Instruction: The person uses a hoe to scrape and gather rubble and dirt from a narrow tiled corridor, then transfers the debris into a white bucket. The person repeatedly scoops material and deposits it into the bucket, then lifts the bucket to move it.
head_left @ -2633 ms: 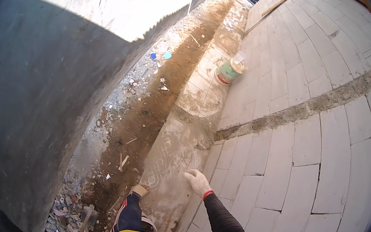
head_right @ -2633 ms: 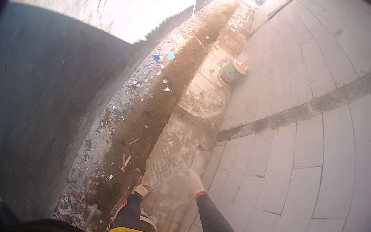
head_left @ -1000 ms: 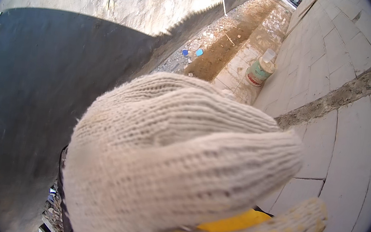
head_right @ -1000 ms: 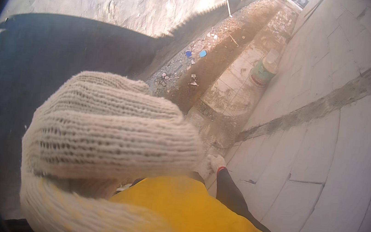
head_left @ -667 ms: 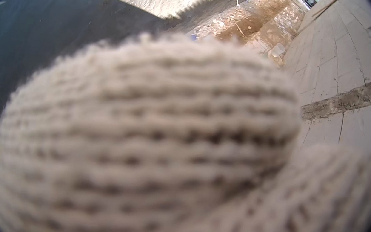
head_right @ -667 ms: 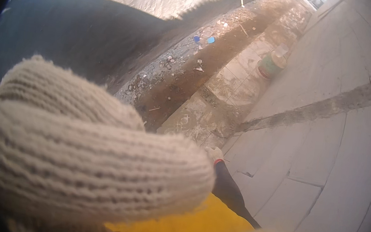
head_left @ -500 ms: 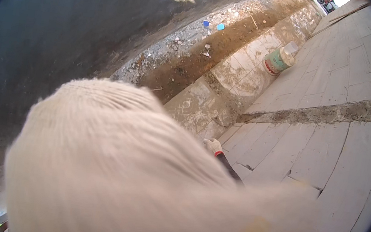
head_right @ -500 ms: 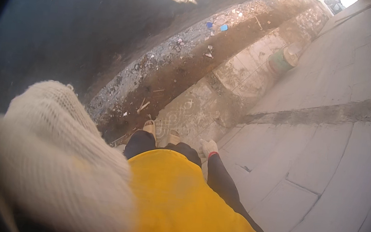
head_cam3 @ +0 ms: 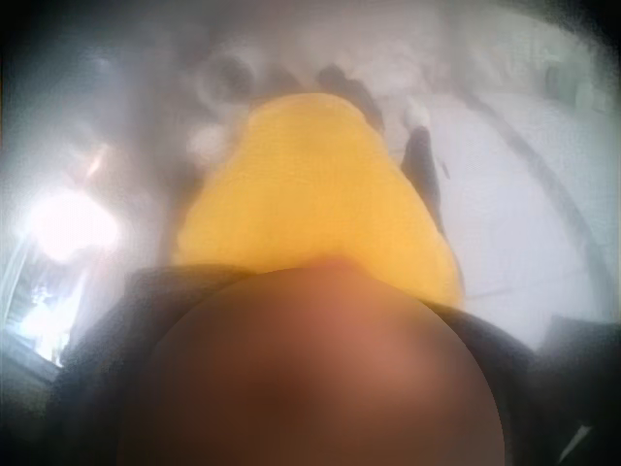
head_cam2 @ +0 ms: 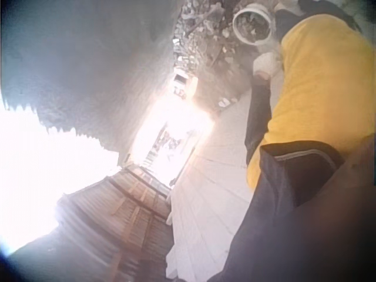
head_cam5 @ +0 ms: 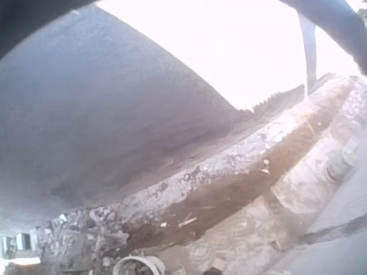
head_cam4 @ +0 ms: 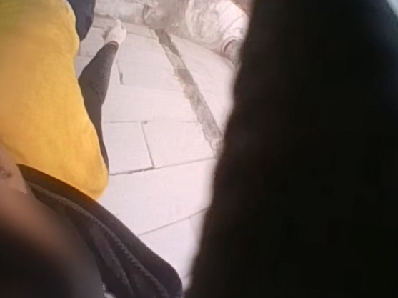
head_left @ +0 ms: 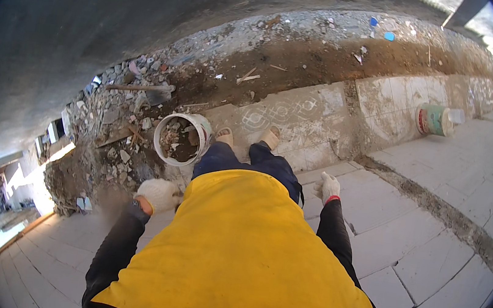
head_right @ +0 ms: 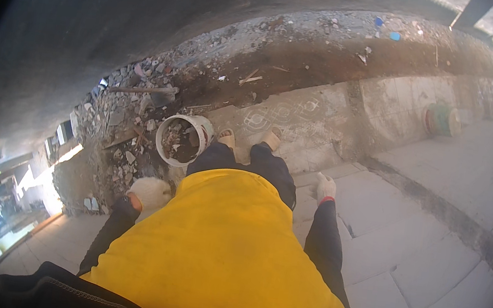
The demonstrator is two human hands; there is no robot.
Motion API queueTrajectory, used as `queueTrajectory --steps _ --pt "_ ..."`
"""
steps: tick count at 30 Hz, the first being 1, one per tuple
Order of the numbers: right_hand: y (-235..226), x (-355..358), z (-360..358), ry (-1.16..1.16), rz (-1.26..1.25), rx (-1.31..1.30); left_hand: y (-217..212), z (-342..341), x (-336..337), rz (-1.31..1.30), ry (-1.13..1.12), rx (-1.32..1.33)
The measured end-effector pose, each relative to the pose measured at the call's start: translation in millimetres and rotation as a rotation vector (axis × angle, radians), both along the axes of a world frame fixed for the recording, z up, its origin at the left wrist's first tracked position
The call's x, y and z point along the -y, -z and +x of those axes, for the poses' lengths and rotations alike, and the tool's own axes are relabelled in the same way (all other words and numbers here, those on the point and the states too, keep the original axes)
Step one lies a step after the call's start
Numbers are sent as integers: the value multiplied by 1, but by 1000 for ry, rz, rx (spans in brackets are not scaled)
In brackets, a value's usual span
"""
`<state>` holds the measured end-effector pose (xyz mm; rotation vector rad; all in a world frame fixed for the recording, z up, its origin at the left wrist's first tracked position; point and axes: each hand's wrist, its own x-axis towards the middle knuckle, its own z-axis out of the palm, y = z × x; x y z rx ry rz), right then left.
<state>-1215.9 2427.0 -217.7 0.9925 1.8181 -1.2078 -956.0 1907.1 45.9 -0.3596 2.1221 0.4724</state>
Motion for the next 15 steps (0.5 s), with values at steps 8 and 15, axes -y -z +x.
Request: queueTrajectory --steps 8,15 --pt "18 77 -34 -287 -22 -137 -19 192 -24 486 -224 -277" --pt "-6 192 -4 -563 -42 -318 68 240 -29 543 -298 -693"
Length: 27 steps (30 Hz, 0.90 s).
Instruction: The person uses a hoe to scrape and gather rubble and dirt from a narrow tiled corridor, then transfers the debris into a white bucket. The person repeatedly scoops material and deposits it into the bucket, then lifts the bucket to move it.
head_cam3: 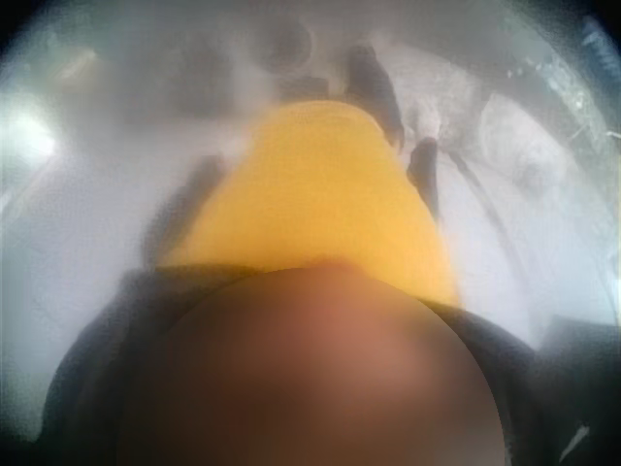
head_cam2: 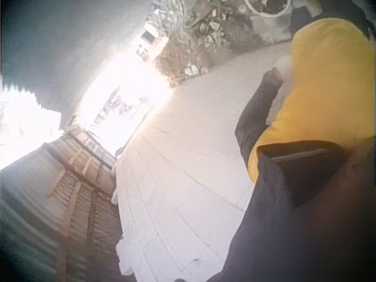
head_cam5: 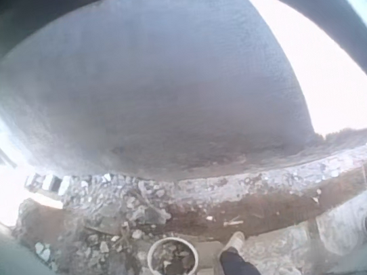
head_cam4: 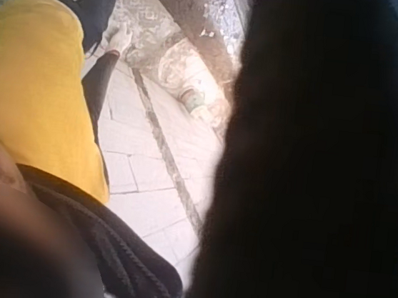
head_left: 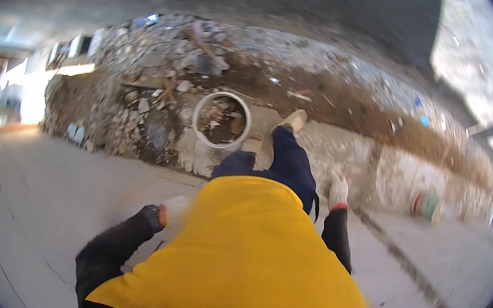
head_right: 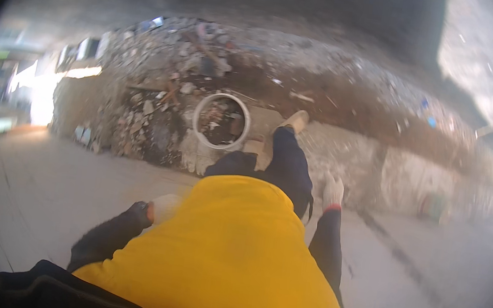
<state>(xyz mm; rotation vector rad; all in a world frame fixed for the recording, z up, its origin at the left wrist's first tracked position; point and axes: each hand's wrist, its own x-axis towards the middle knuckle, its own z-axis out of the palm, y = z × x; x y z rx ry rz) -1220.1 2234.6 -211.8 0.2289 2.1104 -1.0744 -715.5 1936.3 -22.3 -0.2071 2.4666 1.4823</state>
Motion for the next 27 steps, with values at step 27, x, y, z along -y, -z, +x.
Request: queueTrajectory --steps 27 --pt "2 85 -157 -503 15 48 53 -96 -150 -427 358 -146"
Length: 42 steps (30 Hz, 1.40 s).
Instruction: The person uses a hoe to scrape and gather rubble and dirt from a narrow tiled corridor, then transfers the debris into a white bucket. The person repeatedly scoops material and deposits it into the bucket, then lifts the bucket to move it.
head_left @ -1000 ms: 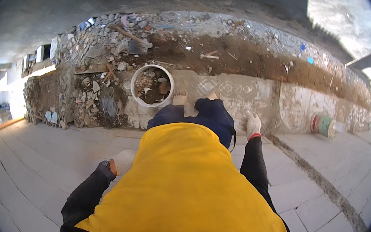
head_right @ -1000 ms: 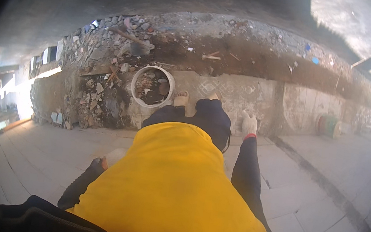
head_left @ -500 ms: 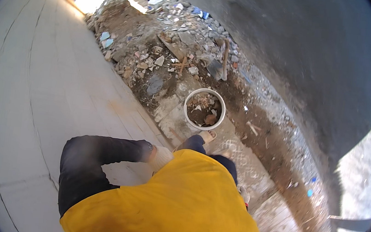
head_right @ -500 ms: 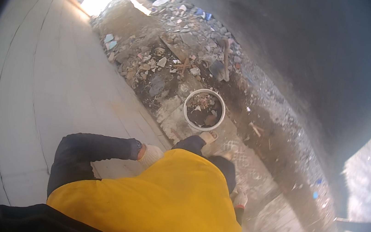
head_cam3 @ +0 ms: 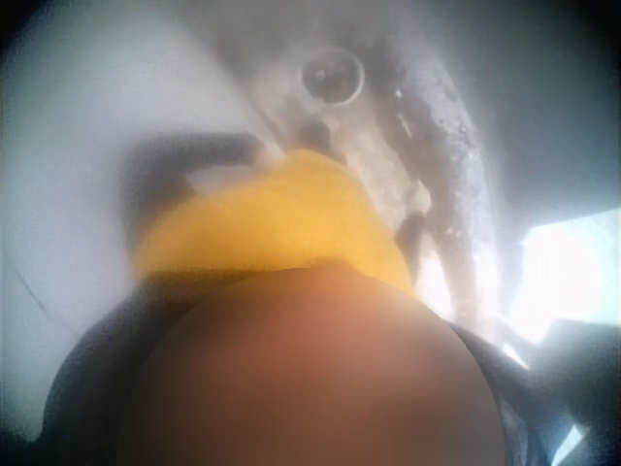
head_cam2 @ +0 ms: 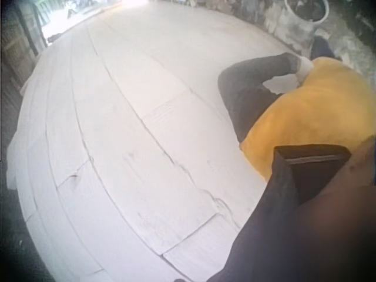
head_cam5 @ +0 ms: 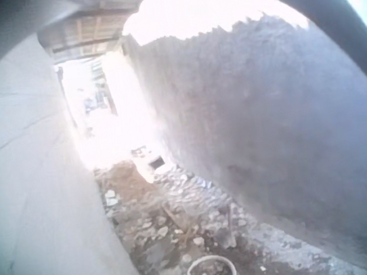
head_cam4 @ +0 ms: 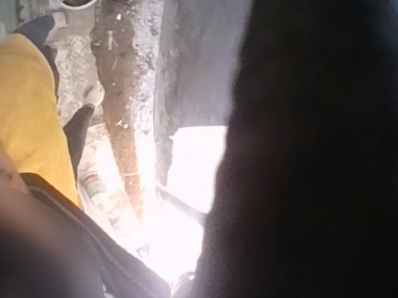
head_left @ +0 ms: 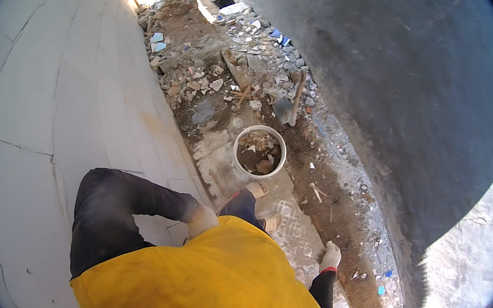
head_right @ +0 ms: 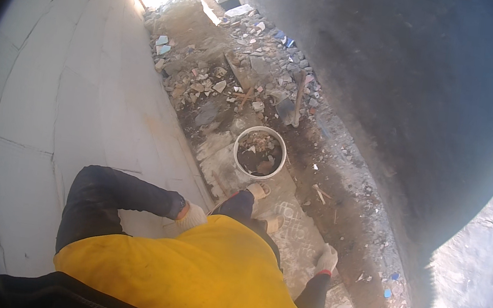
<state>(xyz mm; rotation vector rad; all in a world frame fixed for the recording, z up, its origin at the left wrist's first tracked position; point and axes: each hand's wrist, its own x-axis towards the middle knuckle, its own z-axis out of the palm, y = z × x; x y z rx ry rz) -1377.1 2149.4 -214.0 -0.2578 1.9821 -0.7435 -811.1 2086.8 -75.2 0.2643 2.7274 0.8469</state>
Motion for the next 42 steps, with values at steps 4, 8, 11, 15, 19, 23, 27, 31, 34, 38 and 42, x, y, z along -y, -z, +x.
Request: queueTrajectory --steps 4,8,11,15,19,23,27,31,34,38,42 --pt "61 -70 14 7 21 145 -21 0 -11 89 -30 327" --pt "101 -140 50 -264 83 15 -36 7 -13 402 -327 326" --pt "108 -166 75 -743 78 -369 -36 11 -9 433 -364 336" --pt "87 -156 90 -146 -88 32 -23 8 -5 383 -396 393" --pt "45 -118 86 63 -25 177 -10 1 -5 333 -448 414" --pt "13 -91 77 160 65 208 -7 0 -7 305 -494 431" --pt "37 -84 66 203 79 181 -8 1 -7 286 -536 451" --pt "107 -88 53 155 30 156 -11 6 -1 266 -572 479" --pt "140 -98 50 -20 11 32 -12 10 6 242 -592 505" --pt "122 -93 56 -164 -35 43 -8 10 16 220 -650 530" --pt "70 -48 61 -104 -9 99 2 -1 27 221 -714 524"
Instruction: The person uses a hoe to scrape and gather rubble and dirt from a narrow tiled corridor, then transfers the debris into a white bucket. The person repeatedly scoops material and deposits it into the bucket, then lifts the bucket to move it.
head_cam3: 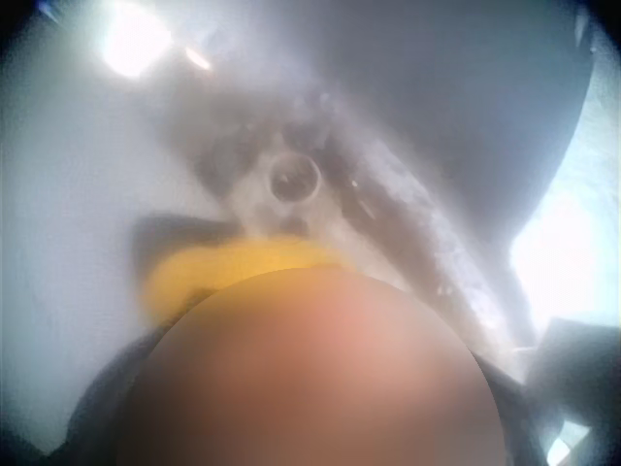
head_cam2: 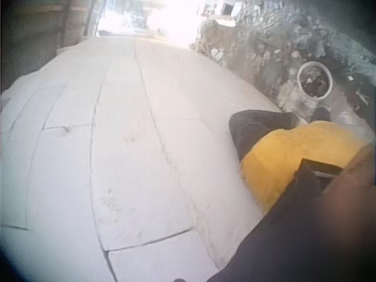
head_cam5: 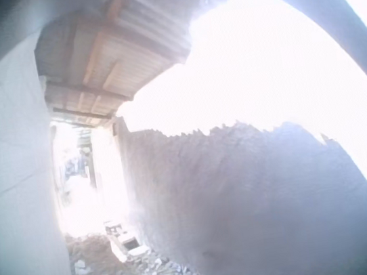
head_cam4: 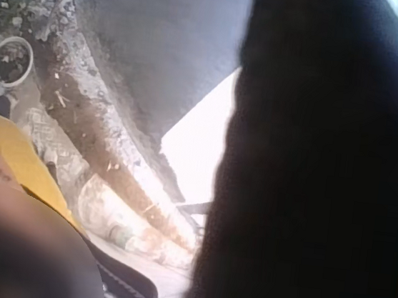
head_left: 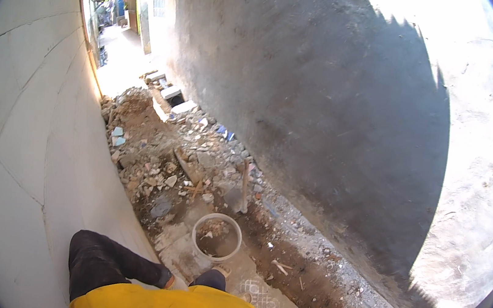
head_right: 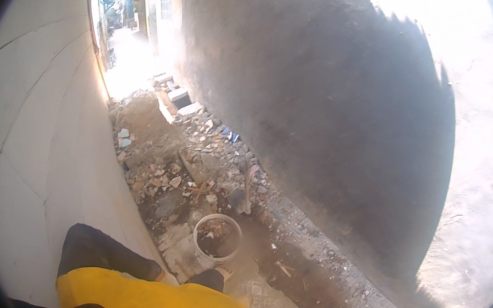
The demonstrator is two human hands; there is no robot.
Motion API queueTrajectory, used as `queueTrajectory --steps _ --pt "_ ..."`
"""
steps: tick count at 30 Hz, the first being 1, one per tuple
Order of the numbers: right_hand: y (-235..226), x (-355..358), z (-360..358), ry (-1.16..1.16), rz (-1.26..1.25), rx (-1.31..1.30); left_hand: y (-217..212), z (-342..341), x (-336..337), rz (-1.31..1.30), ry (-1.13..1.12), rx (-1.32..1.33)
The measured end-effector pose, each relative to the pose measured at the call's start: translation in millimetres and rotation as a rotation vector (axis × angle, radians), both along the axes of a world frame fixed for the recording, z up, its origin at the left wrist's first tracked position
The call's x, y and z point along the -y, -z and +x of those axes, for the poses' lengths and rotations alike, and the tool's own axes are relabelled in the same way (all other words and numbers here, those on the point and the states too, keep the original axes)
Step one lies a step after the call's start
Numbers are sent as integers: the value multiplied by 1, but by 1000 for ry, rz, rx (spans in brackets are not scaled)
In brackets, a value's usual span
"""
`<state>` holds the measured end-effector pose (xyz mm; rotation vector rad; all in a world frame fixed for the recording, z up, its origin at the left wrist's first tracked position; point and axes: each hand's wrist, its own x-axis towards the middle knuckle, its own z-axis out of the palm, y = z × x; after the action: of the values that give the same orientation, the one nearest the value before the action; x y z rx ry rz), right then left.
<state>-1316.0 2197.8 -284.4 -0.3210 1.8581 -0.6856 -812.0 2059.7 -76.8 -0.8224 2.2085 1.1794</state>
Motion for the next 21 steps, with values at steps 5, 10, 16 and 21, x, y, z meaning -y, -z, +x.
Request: queueTrajectory --steps 5,10,16,21 --pt "-36 68 -7 2 -6 28 8 -19 20 -60 -110 -14" --pt "-47 119 -25 -16 -13 29 10 -34 55 -112 -223 -33" --pt "-49 154 -58 -24 11 15 8 -53 116 -149 -319 -47" --pt "-35 145 -95 -38 49 -37 9 -71 186 -160 -349 -43"
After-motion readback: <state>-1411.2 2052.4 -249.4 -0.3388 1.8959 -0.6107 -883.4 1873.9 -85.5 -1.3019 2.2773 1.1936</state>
